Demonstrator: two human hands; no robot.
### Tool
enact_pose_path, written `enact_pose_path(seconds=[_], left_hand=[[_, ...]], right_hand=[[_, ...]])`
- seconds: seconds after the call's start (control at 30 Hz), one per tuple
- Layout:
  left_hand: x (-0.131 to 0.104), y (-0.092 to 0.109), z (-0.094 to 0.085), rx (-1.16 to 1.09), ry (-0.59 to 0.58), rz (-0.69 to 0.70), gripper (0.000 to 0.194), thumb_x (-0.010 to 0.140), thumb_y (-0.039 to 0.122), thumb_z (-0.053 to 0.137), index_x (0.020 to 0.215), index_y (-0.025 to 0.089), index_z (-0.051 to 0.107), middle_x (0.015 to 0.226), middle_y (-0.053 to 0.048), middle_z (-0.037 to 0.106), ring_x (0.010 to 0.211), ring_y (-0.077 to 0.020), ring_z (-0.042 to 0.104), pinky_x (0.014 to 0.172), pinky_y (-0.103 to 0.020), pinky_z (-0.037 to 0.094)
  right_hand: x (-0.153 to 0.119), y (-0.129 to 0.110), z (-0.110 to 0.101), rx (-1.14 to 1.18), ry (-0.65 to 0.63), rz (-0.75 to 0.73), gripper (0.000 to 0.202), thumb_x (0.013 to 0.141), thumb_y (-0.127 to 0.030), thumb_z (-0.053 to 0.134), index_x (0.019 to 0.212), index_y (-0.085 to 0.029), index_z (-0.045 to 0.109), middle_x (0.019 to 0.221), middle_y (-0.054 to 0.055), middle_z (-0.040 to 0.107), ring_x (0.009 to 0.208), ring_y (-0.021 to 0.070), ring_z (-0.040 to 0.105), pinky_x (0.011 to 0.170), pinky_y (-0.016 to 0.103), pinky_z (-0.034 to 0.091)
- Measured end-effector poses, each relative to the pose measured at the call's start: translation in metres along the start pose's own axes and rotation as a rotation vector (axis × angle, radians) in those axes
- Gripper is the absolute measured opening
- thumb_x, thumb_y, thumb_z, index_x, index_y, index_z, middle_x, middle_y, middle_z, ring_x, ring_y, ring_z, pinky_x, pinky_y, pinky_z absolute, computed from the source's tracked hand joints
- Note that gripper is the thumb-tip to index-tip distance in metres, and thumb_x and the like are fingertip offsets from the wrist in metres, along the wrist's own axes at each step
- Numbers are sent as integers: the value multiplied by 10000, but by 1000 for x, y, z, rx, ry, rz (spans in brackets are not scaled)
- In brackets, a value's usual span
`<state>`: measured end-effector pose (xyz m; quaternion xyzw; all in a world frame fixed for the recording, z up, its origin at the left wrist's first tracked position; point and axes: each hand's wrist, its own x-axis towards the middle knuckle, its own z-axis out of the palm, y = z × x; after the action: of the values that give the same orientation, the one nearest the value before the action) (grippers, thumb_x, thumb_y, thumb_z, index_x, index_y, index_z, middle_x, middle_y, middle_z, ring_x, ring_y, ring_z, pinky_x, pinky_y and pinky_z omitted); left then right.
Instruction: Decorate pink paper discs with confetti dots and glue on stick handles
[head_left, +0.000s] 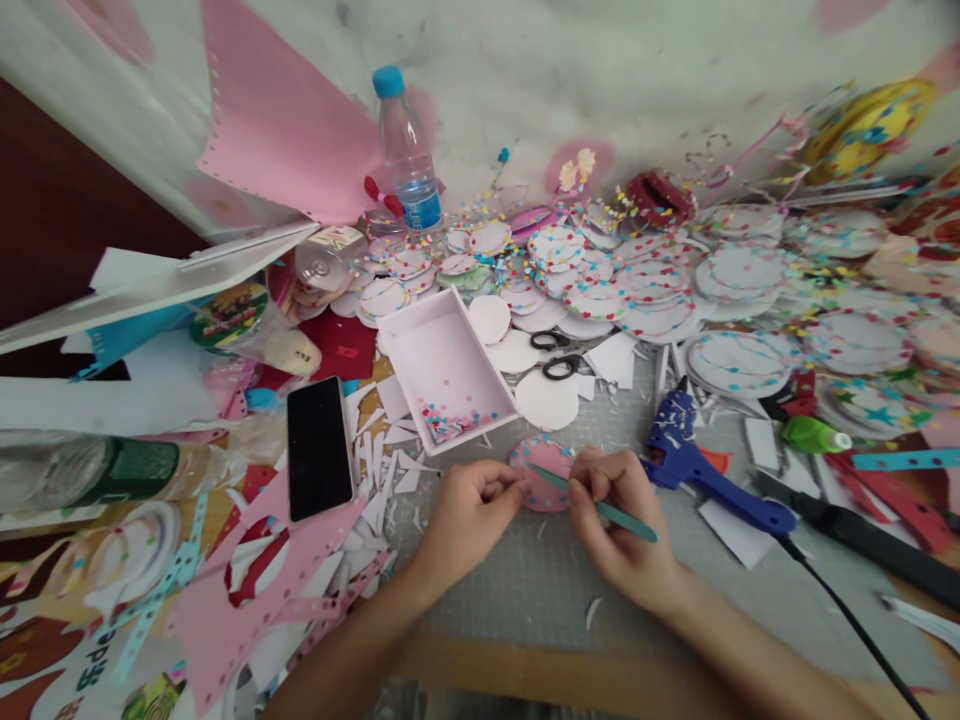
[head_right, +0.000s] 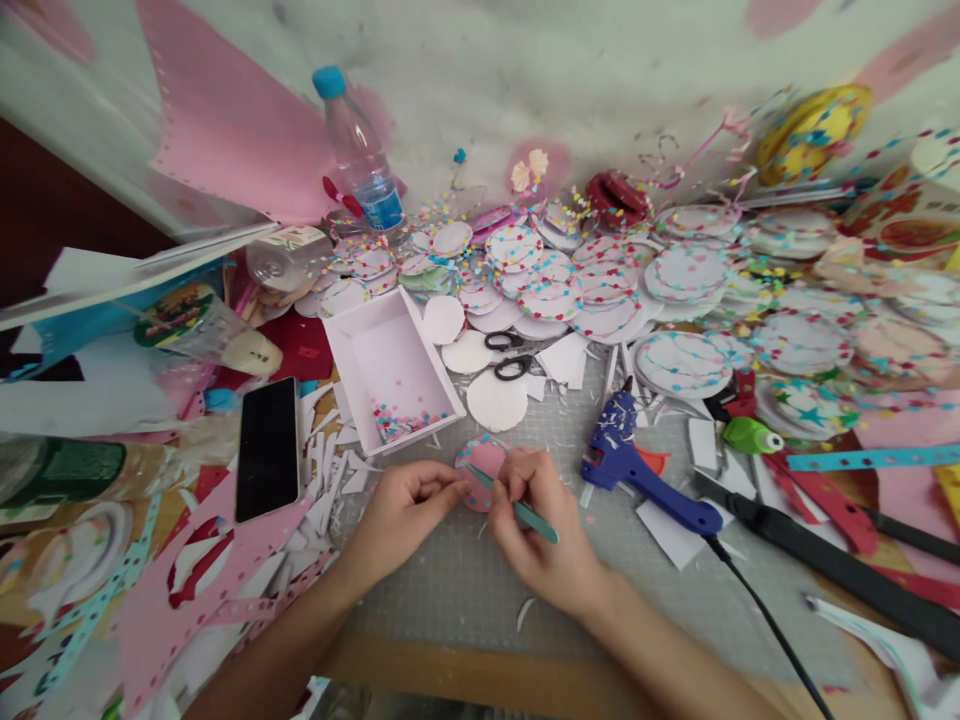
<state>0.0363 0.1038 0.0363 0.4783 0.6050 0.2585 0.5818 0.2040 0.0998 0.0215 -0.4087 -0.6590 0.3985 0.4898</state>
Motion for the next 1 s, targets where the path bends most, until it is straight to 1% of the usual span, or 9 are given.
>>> enact_pose_path(seconds=[0.13, 0.47, 0.57, 0.67, 0.73, 0.8, 0.87, 0.93, 1.0], left_hand=[[0, 0, 0, 0, 10, 3, 248, 763, 361, 615, 774, 127, 696, 552, 4, 587, 462, -95, 409, 462, -219, 242], [1, 1, 0, -16, 9, -2, 243, 754, 369, 620, 768, 138, 697, 591, -17, 625, 484, -110, 453, 474, -223, 264], [1, 2, 1, -29, 5, -10, 241, 745, 371, 619, 750, 140, 685, 568, -6, 589, 482, -107, 433, 475, -225, 257], [1, 2, 1, -24, 8, -30, 266, 737, 382, 607, 749, 124, 673, 527, 20, 508, 472, -96, 378, 473, -223, 239], [2, 1, 1, -11, 21, -38, 270, 729, 381, 599, 734, 119, 667, 508, 34, 463, 471, -92, 353, 470, -220, 226], [4, 0, 1, -5, 25, -32, 259, 723, 368, 589, 710, 119, 661, 512, 33, 469, 476, -93, 362, 473, -219, 234], [6, -3, 1, -2, 24, -12, 241, 718, 347, 582, 690, 121, 658, 537, 20, 513, 489, -98, 392, 486, -222, 261], [6, -5, 1, 8, 30, 9, 230, 720, 330, 577, 688, 122, 668, 561, 10, 546, 508, -103, 417, 501, -224, 282], [6, -7, 2, 29, 32, 30, 236, 736, 321, 563, 692, 121, 680, 574, 5, 564, 523, -105, 429, 508, -224, 291]], right_hand=[[0, 0, 0, -36, -20, -5, 226, 876, -68, 440, 819, -244, 308, 706, -34, 381, 622, 134, 376, 563, 278, 324], [0, 1, -1, -45, -21, -14, 235, 863, -57, 445, 820, -243, 307, 706, -32, 386, 624, 135, 382, 568, 279, 331], [0, -2, -1, -17, -9, -32, 218, 878, -69, 430, 812, -239, 309, 697, -33, 380, 620, 135, 377, 571, 283, 329], [-1, -9, -4, 75, 55, -80, 205, 896, -96, 418, 789, -236, 313, 653, -46, 344, 584, 130, 352, 563, 284, 320], [1, -16, -9, 154, 101, -80, 185, 905, -125, 433, 797, -238, 334, 630, -50, 336, 566, 130, 350, 537, 274, 318], [5, -25, -19, 180, 122, -25, 121, 913, -163, 458, 851, -243, 392, 644, -37, 394, 572, 136, 395, 512, 265, 343], [16, -33, -29, 95, 98, 44, 45, 920, -202, 481, 930, -245, 471, 706, -5, 490, 604, 144, 471, 508, 262, 393], [34, -41, -38, -72, 26, 58, 57, 916, -238, 512, 960, -244, 547, 770, 25, 560, 645, 153, 531, 523, 260, 435], [55, -45, -41, -181, -77, 12, 90, 899, -264, 554, 981, -244, 586, 847, 47, 603, 742, 174, 584, 600, 272, 478]])
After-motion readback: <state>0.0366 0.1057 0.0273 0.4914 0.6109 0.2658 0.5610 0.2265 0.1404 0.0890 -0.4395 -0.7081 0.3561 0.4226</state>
